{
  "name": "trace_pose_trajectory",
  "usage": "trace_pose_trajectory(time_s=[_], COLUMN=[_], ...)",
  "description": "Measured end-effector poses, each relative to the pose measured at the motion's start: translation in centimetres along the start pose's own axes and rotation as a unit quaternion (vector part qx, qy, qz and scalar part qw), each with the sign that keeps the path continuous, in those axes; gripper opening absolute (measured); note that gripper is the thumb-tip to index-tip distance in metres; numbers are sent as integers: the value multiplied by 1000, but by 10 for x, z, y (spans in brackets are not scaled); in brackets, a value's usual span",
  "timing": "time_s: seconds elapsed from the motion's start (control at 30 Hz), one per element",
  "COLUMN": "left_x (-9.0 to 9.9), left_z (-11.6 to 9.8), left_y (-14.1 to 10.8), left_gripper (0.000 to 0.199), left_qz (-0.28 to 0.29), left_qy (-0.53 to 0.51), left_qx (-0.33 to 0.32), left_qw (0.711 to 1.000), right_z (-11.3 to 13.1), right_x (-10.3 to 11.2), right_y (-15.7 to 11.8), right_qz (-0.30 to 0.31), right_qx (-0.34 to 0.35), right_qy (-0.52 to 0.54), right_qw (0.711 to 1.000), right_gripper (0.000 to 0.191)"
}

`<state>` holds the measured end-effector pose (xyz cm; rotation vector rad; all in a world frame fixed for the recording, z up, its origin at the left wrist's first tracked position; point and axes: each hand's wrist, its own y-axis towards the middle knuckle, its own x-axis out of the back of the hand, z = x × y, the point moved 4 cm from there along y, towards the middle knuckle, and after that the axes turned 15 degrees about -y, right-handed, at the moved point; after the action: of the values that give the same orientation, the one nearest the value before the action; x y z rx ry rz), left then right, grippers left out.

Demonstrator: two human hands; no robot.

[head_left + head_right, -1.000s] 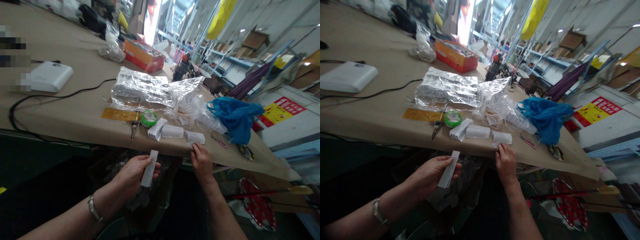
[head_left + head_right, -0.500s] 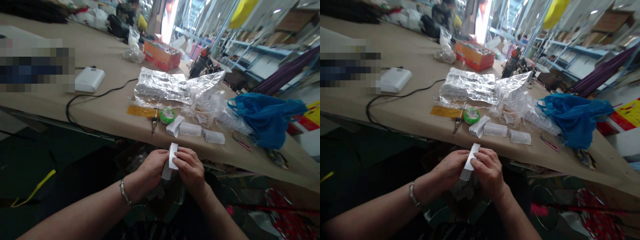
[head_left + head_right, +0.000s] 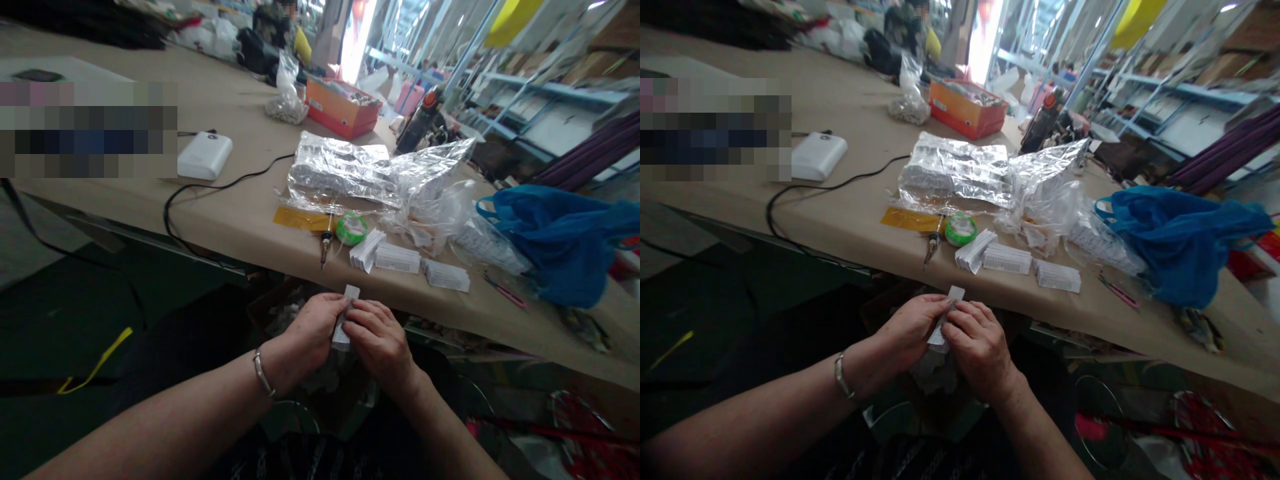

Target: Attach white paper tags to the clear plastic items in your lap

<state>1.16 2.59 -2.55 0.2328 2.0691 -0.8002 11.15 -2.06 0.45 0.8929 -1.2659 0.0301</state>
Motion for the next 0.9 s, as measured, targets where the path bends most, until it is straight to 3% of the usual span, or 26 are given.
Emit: trace_pose_trajectory(time_s=[0.2,0.33,0.43,0.5,0.6,0.7,0.77,0.9], left_x=[5,4,1,1,-1,-3,-3,-1], left_z=[2,2,-2,-1,2,5,6,8], left_y=[1,-1,-5,-9,-15,-19,-22,-25], left_gripper=[14,7,8,12,15,18,18,16], left_qz=[-13,-3,-7,-21,-28,2,28,90], left_qy=[-5,13,37,66,109,126,124,101], left_qx=[-17,2,12,33,61,65,73,131], left_qw=[1000,1000,999,997,992,990,989,982], right_z=[2,3,-7,-21,-36,-36,-34,-29], right_x=[1,3,6,6,-4,-15,-19,-21], right_y=[2,0,-4,-7,-10,-7,-7,-11], right_qz=[5,5,-22,-46,-19,53,69,58], right_qx=[6,-4,-99,-234,-387,-425,-446,-464], right_qy=[-15,11,85,163,306,419,454,479], right_qw=[1000,1000,991,957,870,801,769,743], right_gripper=[20,19,20,21,20,21,21,20])
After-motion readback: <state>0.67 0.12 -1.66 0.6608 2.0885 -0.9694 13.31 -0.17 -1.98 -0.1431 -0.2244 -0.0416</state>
